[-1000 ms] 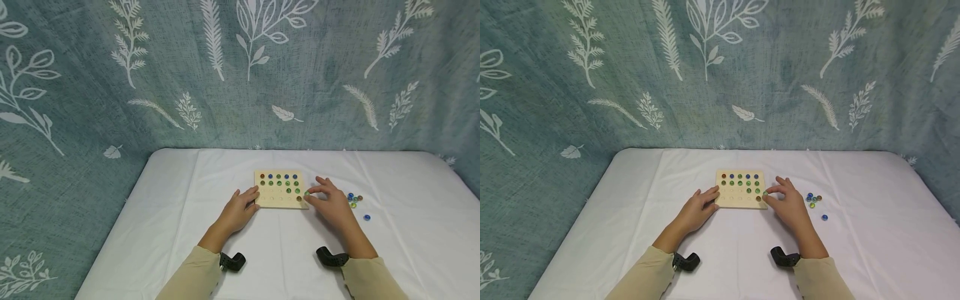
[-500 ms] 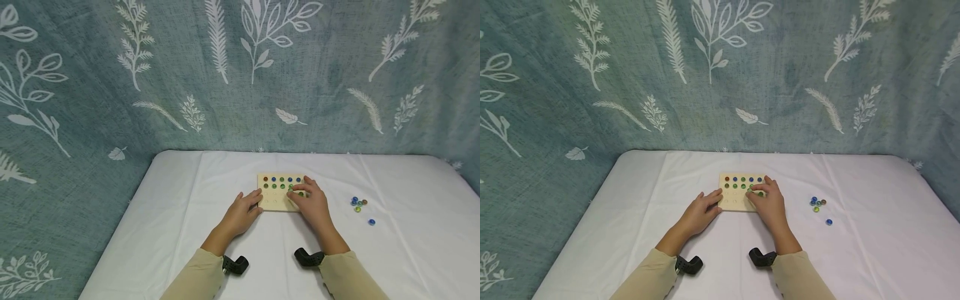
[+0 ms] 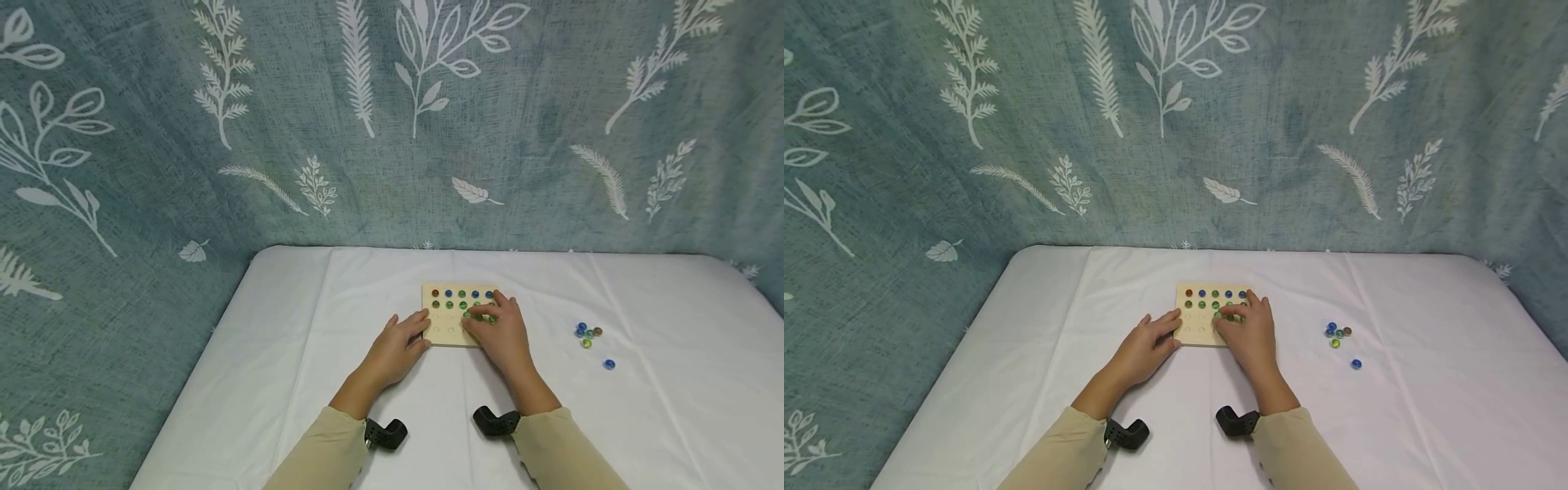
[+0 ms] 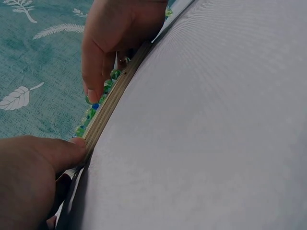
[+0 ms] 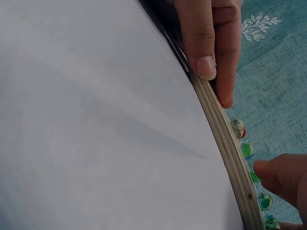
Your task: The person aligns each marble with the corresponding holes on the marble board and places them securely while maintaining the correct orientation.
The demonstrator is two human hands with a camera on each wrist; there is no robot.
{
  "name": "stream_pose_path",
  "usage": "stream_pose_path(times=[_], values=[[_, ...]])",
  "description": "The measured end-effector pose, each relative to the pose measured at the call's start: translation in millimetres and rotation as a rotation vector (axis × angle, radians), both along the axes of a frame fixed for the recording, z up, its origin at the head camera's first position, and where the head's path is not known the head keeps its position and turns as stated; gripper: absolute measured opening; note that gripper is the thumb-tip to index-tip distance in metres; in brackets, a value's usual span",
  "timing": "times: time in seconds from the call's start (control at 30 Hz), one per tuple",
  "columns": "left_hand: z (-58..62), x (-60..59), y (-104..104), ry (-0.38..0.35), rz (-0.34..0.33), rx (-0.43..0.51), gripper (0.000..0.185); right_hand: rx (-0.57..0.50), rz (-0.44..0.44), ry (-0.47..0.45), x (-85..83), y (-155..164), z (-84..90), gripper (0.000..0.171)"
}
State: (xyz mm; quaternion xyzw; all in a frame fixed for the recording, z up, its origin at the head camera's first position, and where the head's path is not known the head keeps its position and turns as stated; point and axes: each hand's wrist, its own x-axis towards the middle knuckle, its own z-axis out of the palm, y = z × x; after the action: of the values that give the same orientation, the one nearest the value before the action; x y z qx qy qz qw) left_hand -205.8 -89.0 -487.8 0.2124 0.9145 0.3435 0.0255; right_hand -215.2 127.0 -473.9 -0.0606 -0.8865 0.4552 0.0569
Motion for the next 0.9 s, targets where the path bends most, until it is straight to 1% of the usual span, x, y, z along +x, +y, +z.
stream_pose_path(times=[0.27, 0.67, 0.9], values=[[0.0, 0.4, 0.7, -0.001, -0.004, 0.006, 0.047, 0.035, -0.004, 0.006, 0.8, -2.8, 1.4, 0.030], [0.6, 1.1, 0.1, -0.004, -0.001, -0.002, 0.048, 0.053, 0.004, 0.009, 0.3, -3.4, -1.0, 0.031], [-1.2, 0.8, 0.4, 0.005, -0.003, 0.005, 0.048, 0.052, 0.013, 0.000, 1.8, -1.2, 2.2, 0.033]])
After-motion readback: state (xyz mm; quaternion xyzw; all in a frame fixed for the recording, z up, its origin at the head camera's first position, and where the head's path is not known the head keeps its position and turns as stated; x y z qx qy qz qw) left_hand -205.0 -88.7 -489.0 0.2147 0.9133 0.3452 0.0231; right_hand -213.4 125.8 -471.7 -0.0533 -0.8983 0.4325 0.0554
